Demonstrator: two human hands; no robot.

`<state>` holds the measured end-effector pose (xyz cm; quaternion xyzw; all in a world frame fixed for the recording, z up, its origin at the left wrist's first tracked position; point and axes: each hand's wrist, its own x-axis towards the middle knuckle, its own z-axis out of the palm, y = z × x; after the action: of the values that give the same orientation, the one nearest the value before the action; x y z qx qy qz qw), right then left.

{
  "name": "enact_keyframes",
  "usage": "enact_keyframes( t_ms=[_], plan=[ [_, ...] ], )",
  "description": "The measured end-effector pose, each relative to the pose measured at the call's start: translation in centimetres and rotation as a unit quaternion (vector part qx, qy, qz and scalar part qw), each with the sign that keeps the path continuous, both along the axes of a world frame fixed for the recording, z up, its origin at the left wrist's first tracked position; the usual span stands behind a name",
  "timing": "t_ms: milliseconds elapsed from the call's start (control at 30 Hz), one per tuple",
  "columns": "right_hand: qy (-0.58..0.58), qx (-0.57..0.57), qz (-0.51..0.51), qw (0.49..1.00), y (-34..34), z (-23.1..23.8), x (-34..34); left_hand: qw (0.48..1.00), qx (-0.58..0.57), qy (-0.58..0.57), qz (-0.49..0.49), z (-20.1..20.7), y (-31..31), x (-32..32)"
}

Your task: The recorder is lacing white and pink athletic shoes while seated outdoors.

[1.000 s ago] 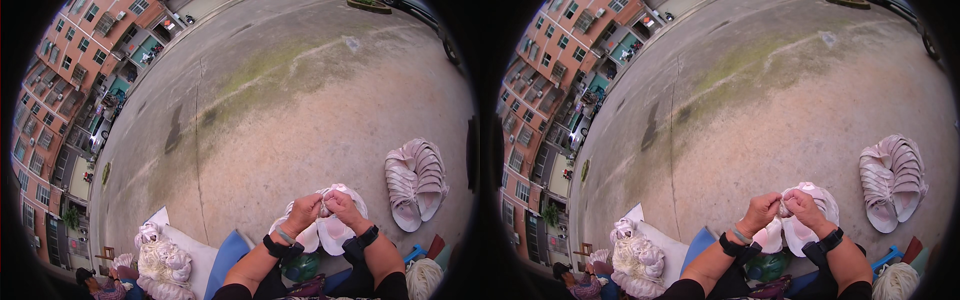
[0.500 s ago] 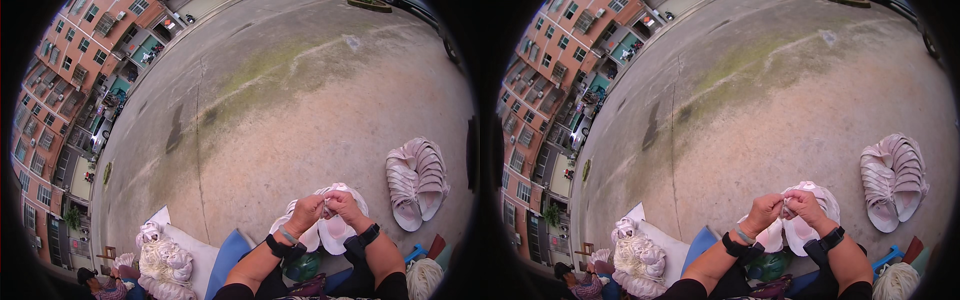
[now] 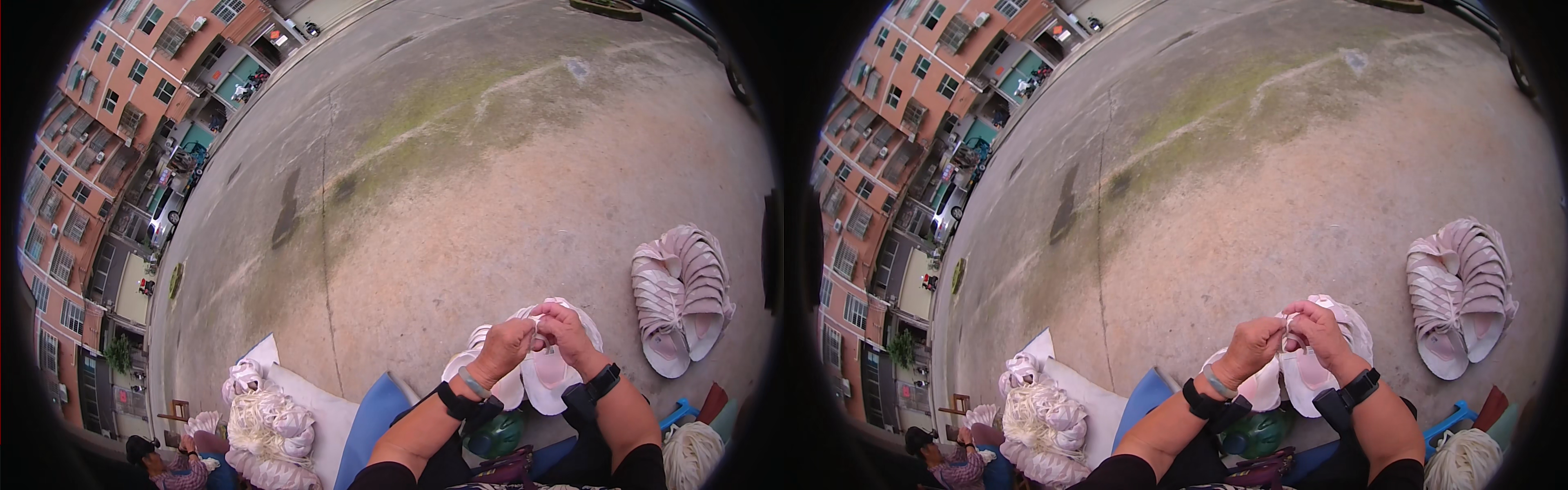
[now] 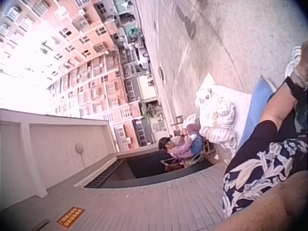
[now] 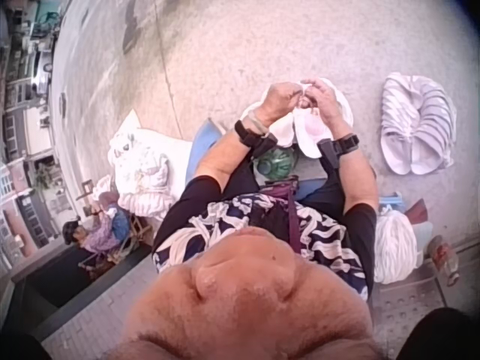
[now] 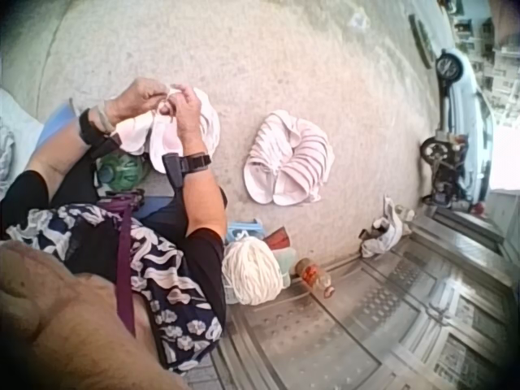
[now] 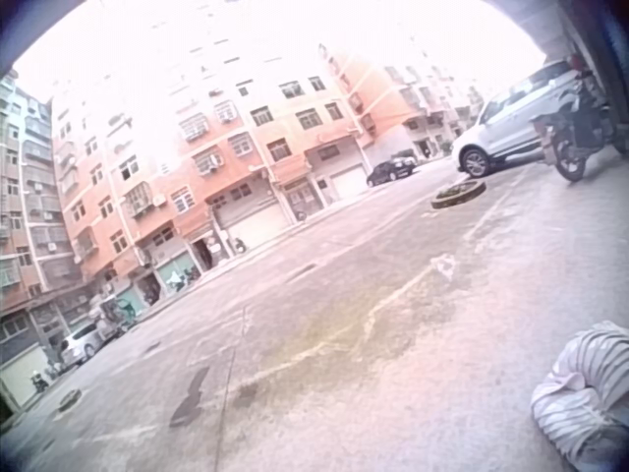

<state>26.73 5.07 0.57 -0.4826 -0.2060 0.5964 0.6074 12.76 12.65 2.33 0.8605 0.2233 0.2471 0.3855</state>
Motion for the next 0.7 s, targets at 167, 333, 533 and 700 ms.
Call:
enact_keyframes(
  t_ms=[167,333,533,700],
  plan=[
    [0.046,-0.031,0.033,0.998,0.1,-0.8,0.2,0.999,0.003,-0.015,0.035,-0.8,0.3,0.0],
    [-0.351,0.028,0.0,0.936,0.3,-1.1,-0.6,0.999,0.012,-0.007,0.04,-0.8,0.4,0.1],
    [-0.432,0.017,-0.019,0.902,0.1,-2.0,0.0,0.998,-0.016,0.026,0.062,-1.6,0.4,-0.1],
    [-0.503,0.021,-0.023,0.863,0.1,-2.6,-0.2,0.998,0.005,0.017,0.067,-1.7,0.7,0.0]
  ],
)
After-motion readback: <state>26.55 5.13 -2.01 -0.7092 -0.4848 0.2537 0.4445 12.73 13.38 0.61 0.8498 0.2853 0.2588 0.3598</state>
